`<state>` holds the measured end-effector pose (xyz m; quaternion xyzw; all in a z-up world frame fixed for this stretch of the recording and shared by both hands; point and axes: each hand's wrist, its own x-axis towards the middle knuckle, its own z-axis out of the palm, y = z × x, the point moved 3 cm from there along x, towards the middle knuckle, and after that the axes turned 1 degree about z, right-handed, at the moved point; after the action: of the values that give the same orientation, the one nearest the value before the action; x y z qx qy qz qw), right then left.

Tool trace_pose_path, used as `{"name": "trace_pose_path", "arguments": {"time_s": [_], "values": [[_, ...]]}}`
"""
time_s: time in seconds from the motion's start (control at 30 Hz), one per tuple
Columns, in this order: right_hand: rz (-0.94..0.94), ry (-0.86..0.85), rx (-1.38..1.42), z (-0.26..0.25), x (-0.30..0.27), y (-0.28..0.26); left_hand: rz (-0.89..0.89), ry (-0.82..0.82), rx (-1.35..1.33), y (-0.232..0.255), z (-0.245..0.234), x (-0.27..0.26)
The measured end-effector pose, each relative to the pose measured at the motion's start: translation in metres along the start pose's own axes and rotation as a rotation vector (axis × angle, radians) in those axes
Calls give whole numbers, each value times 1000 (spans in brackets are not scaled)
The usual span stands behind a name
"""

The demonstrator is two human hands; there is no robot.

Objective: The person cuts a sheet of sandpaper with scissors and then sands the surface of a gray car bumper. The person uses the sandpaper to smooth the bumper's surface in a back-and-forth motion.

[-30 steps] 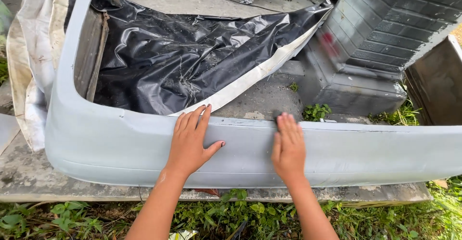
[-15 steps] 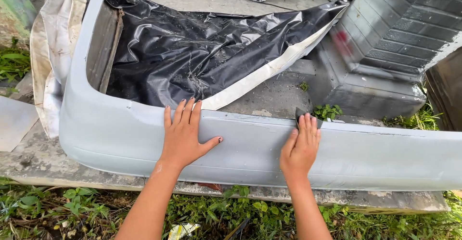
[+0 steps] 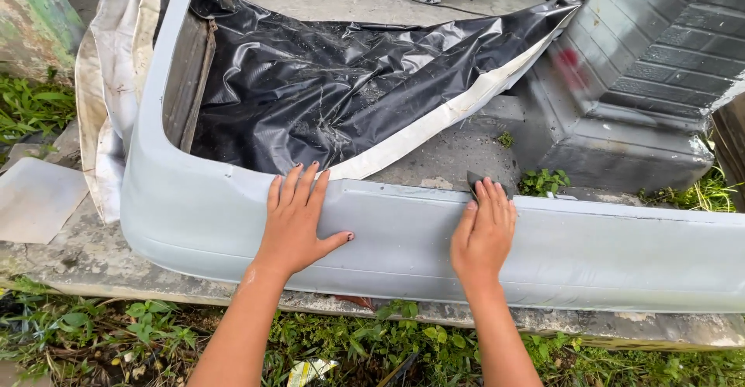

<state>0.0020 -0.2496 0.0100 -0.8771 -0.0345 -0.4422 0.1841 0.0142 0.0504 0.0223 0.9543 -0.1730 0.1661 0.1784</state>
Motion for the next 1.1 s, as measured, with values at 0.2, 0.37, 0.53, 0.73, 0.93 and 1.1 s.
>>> {"name": "trace_pose_path", "arguments": {"time_s": [0.2, 0.37, 0.53, 0.73, 0.93, 1.1], "values": [[-231, -199, 32, 49, 2, -124, 0, -4, -41, -5, -2, 0], [-311, -279, -43, 24, 11, -60, 4, -25, -50, -4, -11, -1], [-77, -160, -171, 2, 13, 2, -3, 6, -89, -3, -9, 2], [-224, -202, 21, 59, 3, -141, -8, 17, -91, -10, -2, 0], [-318, -354, 75, 24, 25, -92, 5, 31, -77, -9, -7, -2], [-123, -297, -161, -10, 35, 14, -5, 47, -93, -7, -8, 3]]}}
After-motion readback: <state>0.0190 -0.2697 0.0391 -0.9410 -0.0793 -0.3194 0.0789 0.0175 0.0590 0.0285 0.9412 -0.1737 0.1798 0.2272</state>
